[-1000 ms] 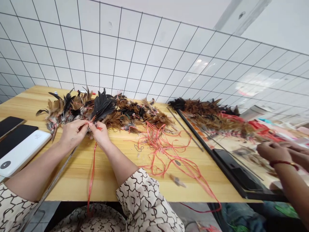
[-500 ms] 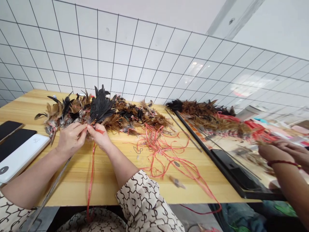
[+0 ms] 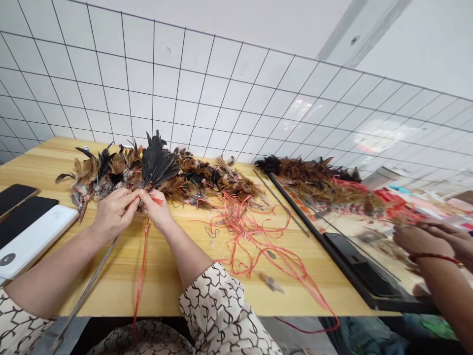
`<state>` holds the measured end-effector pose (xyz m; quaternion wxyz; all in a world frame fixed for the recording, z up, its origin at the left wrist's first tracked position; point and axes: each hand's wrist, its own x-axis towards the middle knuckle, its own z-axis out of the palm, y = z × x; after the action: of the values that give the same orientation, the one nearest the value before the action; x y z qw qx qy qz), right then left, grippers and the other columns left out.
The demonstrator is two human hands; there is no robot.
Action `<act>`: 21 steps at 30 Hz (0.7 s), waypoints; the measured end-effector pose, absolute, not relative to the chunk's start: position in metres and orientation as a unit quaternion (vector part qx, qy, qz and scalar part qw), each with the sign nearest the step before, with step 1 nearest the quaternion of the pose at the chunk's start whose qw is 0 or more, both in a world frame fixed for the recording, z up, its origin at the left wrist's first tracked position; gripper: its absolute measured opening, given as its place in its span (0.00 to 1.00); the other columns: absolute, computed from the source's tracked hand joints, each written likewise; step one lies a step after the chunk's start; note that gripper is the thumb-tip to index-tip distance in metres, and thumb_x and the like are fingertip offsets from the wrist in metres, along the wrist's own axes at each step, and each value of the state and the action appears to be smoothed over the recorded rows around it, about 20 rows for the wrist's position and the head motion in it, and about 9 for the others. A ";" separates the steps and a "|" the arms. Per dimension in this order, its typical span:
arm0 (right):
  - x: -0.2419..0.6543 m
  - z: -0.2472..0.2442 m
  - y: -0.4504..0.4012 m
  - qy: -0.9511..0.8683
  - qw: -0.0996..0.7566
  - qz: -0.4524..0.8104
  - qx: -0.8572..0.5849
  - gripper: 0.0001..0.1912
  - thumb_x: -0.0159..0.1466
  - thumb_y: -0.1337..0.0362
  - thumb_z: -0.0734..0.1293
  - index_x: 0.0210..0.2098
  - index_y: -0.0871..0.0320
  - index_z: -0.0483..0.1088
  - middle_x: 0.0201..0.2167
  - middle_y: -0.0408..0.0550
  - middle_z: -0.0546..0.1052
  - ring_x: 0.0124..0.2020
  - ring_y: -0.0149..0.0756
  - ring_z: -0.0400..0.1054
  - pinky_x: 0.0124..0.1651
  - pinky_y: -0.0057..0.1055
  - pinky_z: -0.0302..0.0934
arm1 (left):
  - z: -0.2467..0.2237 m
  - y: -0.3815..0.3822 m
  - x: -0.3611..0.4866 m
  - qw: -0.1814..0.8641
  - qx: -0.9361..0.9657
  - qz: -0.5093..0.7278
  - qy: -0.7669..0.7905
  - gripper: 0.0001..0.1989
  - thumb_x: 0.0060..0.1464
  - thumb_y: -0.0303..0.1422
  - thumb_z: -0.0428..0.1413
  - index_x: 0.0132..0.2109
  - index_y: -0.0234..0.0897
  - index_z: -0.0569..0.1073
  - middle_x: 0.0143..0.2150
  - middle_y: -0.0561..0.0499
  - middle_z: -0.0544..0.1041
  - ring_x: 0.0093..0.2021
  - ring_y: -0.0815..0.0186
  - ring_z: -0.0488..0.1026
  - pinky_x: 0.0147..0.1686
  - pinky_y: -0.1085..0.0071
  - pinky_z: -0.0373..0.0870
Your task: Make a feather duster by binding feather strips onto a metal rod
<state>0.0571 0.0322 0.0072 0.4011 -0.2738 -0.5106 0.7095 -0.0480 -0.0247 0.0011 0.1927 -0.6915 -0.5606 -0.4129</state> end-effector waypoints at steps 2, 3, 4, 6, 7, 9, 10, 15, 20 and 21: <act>0.057 0.006 0.033 -0.515 0.407 0.703 -0.275 0.25 0.42 0.46 0.72 0.19 0.58 0.58 0.11 0.30 0.52 0.13 0.18 0.42 0.17 0.23 0.38 | 0.001 -0.024 -0.048 0.171 -0.693 -0.417 -0.563 0.15 0.59 0.32 0.44 0.35 0.37 0.76 0.24 0.51 0.69 0.28 0.67 0.67 0.31 0.72 0.66; 0.057 0.005 0.033 -0.517 0.411 0.698 -0.276 0.25 0.42 0.46 0.72 0.19 0.58 0.58 0.11 0.30 0.52 0.13 0.18 0.43 0.17 0.23 0.39 | 0.001 -0.024 -0.048 0.156 -0.693 -0.420 -0.565 0.15 0.59 0.32 0.44 0.36 0.37 0.76 0.24 0.51 0.70 0.29 0.67 0.68 0.31 0.72 0.66; 0.057 0.004 0.034 -0.517 0.416 0.694 -0.279 0.25 0.42 0.46 0.72 0.19 0.58 0.58 0.11 0.30 0.53 0.13 0.18 0.44 0.16 0.23 0.40 | 0.001 -0.024 -0.049 0.136 -0.695 -0.424 -0.565 0.15 0.59 0.32 0.44 0.36 0.37 0.76 0.25 0.50 0.71 0.30 0.67 0.68 0.32 0.71 0.67; 0.057 0.003 0.034 -0.519 0.420 0.687 -0.287 0.24 0.42 0.46 0.71 0.19 0.57 0.59 0.11 0.30 0.54 0.13 0.19 0.45 0.16 0.24 0.42 | 0.001 -0.023 -0.052 0.084 -0.698 -0.441 -0.559 0.16 0.59 0.33 0.44 0.38 0.37 0.77 0.28 0.49 0.73 0.32 0.66 0.70 0.35 0.71 0.68; 0.057 0.002 0.035 -0.521 0.419 0.685 -0.291 0.24 0.43 0.46 0.71 0.20 0.57 0.60 0.11 0.31 0.55 0.13 0.20 0.45 0.16 0.24 0.44 | 0.002 -0.022 -0.055 0.057 -0.697 -0.451 -0.555 0.16 0.59 0.33 0.45 0.39 0.37 0.77 0.30 0.48 0.75 0.33 0.66 0.71 0.36 0.71 0.69; 0.057 0.001 0.036 -0.526 0.415 0.681 -0.294 0.22 0.44 0.46 0.71 0.21 0.58 0.62 0.12 0.32 0.57 0.13 0.20 0.46 0.16 0.24 0.45 | 0.001 -0.019 -0.065 0.014 -0.686 -0.469 -0.556 0.15 0.57 0.33 0.45 0.39 0.37 0.77 0.34 0.47 0.76 0.35 0.66 0.73 0.37 0.71 0.70; 0.058 0.001 0.037 -0.529 0.414 0.679 -0.296 0.21 0.45 0.47 0.70 0.22 0.59 0.64 0.13 0.33 0.59 0.14 0.20 0.46 0.16 0.24 0.45 | 0.001 -0.017 -0.071 0.003 -0.674 -0.474 -0.567 0.15 0.56 0.34 0.46 0.38 0.37 0.77 0.35 0.47 0.77 0.35 0.66 0.73 0.38 0.71 0.70; 0.060 0.003 0.041 -0.510 0.433 0.675 -0.311 0.19 0.46 0.50 0.71 0.24 0.60 0.67 0.16 0.37 0.65 0.15 0.19 0.44 0.16 0.23 0.41 | 0.002 -0.010 -0.102 -0.040 -0.611 -0.480 -0.628 0.13 0.49 0.32 0.48 0.34 0.36 0.78 0.38 0.46 0.78 0.35 0.65 0.73 0.37 0.69 0.69; 0.060 0.004 0.040 -0.505 0.427 0.681 -0.314 0.20 0.45 0.50 0.72 0.25 0.60 0.67 0.15 0.36 0.65 0.14 0.19 0.44 0.15 0.22 0.43 | 0.010 -0.013 -0.097 -0.233 -0.596 -0.520 -0.566 0.18 0.45 0.36 0.54 0.43 0.35 0.75 0.47 0.44 0.76 0.28 0.70 0.69 0.27 0.72 0.67; 0.059 0.004 0.039 -0.508 0.427 0.680 -0.311 0.20 0.45 0.50 0.72 0.24 0.60 0.67 0.14 0.35 0.64 0.14 0.19 0.44 0.15 0.22 0.43 | 0.010 -0.013 -0.092 -0.282 -0.588 -0.515 -0.556 0.21 0.44 0.37 0.55 0.47 0.35 0.74 0.47 0.44 0.76 0.25 0.72 0.67 0.24 0.73 0.66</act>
<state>0.0593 0.0392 0.0042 0.4271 -0.3113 -0.5080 0.6801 -0.0924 -0.0132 0.0101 -0.2822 -0.5881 -0.5560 -0.5151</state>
